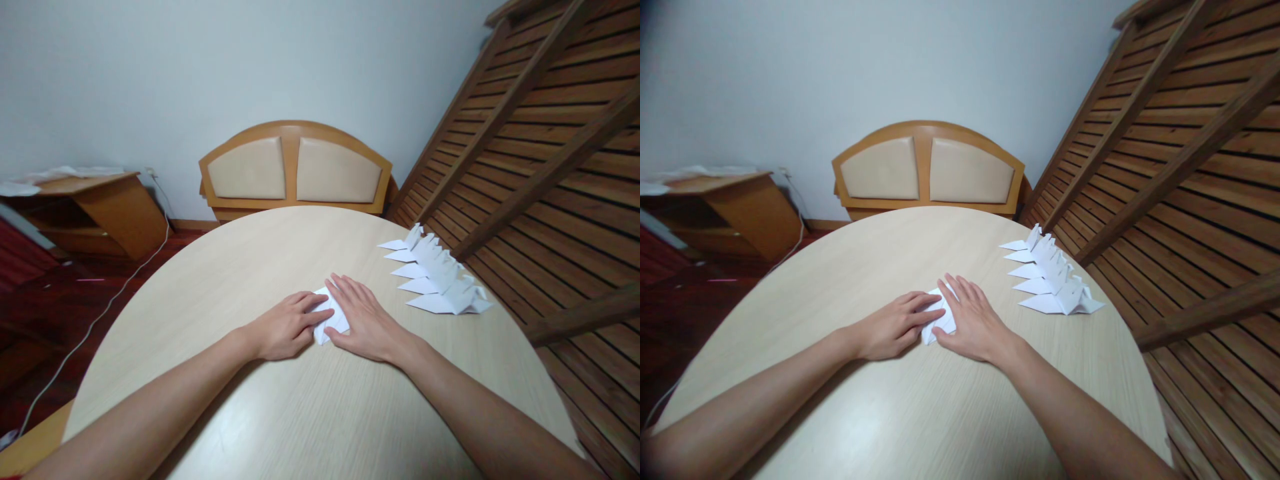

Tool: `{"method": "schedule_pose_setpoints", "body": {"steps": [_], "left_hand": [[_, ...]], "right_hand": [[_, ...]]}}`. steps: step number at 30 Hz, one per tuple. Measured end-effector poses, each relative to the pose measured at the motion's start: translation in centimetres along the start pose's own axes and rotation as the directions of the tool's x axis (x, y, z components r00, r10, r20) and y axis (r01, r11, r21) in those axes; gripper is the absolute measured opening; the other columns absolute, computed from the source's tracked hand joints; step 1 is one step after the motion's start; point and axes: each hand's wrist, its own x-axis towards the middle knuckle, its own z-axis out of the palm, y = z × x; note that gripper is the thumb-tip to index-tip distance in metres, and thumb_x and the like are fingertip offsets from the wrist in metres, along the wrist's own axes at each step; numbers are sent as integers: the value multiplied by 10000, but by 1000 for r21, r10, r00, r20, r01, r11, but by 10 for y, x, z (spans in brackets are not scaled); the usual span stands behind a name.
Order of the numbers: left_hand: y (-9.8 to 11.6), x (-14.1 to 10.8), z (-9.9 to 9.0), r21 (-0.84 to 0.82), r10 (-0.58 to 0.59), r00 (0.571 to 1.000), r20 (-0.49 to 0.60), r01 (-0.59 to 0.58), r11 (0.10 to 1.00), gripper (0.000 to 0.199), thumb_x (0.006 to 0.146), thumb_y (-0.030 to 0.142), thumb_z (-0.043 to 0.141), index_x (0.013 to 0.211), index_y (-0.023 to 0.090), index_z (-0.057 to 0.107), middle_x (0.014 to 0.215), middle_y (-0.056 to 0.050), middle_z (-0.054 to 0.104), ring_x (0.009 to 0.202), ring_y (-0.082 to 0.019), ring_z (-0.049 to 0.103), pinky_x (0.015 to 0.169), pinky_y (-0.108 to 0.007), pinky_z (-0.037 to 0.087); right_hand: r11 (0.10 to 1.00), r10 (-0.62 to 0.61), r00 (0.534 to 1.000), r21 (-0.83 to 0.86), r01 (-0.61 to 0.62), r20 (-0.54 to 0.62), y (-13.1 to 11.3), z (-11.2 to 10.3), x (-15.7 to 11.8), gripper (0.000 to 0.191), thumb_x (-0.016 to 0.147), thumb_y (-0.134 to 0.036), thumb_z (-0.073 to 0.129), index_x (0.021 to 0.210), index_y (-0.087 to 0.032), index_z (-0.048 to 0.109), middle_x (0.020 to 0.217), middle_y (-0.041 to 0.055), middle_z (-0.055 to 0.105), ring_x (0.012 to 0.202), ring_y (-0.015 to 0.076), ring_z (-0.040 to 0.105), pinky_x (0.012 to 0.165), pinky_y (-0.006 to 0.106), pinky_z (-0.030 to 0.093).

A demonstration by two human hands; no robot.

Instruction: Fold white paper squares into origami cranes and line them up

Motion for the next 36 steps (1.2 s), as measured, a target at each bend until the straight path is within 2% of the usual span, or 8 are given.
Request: {"method": "schedule_pose_setpoints", "body": {"steps": [10, 12, 15, 17, 22, 29, 33, 36], "left_hand": [[0, 1, 1, -1, 28, 999, -17, -28, 1000, 574, 906, 148, 465, 1471, 248, 471, 1550, -110, 416, 1403, -299, 405, 1151, -495, 365], [0, 0, 1, 6, 26, 1000, -15, -26, 1000, 545, 915, 155, 465, 1455, 229, 488, 1540, -123, 428, 1395, -300, 415, 1148, -490, 369], [0, 0, 0, 14, 18, 1000, -11, -18, 1000, 520, 922, 158, 467, 1438, 215, 501, 1514, -132, 458, 1369, -300, 441, 1137, -485, 382], [0, 0, 0, 13, 14, 1000, -11, -14, 1000, 525, 914, 154, 476, 1435, 214, 501, 1510, -131, 461, 1362, -297, 448, 1137, -481, 383], [3, 0, 0, 44, -27, 1000, -10, 27, 999, 531, 918, 171, 469, 1447, 206, 493, 1517, -133, 449, 1355, -299, 449, 1140, -489, 378], [3, 0, 2, 54, -42, 999, -15, 43, 998, 517, 939, 210, 474, 1455, 214, 490, 1522, -128, 449, 1359, -303, 447, 1141, -503, 374], [3, 0, 2, 63, -44, 999, -8, 45, 997, 495, 965, 228, 452, 1458, 203, 487, 1512, -139, 457, 1349, -304, 455, 1134, -506, 378], [3, -1, 2, 65, -47, 999, -6, 48, 997, 485, 975, 247, 456, 1457, 204, 488, 1517, -141, 452, 1346, -310, 455, 1132, -514, 377]], "right_hand": [[996, -54, 998, 76, 53, 9, -5, 5, 1, 988, 789, -584, 691, 1583, -198, 248, 1637, 154, 275, 1520, 345, 205, 1218, 575, 181], [995, -53, 999, 86, 52, 11, -1, 1, 1, 991, 779, -620, 694, 1571, -185, 285, 1619, 162, 315, 1506, 340, 248, 1216, 561, 203], [997, -34, 999, 71, 33, 10, 8, -7, 1, 872, 804, -636, 675, 1514, -200, 417, 1606, 164, 338, 1491, 346, 277, 1202, 562, 235], [997, -46, 998, 60, 43, 53, 15, -12, -2, 801, 830, -639, 656, 1504, -264, 442, 1645, 140, 259, 1511, 366, 217, 1200, 600, 201], [997, -10, 981, 73, -4, 195, 23, -15, -7, 792, 912, -688, 511, 1574, -310, 297, 1682, 115, 115, 1537, 371, 82, 1208, 640, 119], [995, 49, 962, 69, -69, 269, 24, -20, -6, 796, 931, -715, 435, 1588, -311, 239, 1680, 108, 90, 1538, 363, 66, 1216, 610, 138], [995, 86, 941, 25, -100, 328, 32, -29, -9, 812, 893, -775, 425, 1571, -354, 274, 1685, 90, 57, 1536, 372, 30, 1218, 603, 114], [995, 97, 942, 5, -104, 320, 37, -33, -13, 830, 852, -806, 459, 1553, -388, 309, 1687, 80, 78, 1531, 402, 38, 1203, 631, 132]]}}
